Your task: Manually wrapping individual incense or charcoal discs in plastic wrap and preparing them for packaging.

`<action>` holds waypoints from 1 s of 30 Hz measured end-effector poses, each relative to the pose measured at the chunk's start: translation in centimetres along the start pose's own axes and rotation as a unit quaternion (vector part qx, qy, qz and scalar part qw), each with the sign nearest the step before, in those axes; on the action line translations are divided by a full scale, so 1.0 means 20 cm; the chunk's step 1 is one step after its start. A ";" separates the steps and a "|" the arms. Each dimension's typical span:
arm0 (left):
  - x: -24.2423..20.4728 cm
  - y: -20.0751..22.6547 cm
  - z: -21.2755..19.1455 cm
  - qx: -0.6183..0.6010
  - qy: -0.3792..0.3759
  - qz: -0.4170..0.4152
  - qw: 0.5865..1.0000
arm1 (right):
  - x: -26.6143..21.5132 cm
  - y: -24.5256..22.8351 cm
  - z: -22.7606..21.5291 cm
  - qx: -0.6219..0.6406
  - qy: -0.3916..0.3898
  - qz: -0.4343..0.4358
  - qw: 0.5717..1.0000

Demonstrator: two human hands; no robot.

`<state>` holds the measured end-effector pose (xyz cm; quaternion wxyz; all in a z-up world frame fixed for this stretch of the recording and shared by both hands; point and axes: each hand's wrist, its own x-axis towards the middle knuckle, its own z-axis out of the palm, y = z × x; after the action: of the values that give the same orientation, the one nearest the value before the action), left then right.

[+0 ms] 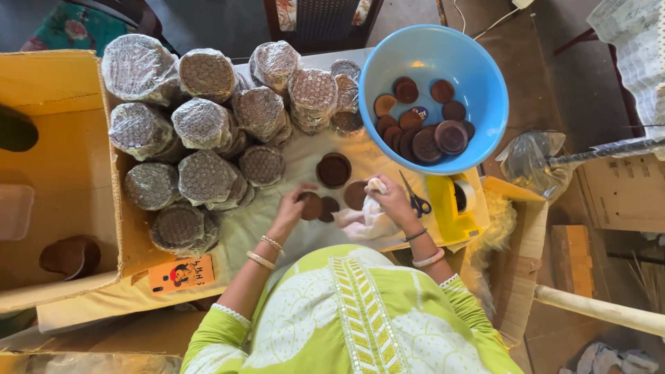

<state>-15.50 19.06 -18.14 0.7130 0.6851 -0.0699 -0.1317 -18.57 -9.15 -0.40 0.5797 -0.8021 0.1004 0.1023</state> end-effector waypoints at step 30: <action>-0.08 0.22 0.40 0.092 -0.023 -0.080 0.992 | 0.09 0.58 0.41 0.097 0.070 0.005 0.993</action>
<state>-18.85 11.97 -13.17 0.6321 0.7482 -0.0433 -0.1967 -20.46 -5.04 -13.89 0.6456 -0.7471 0.1537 0.0385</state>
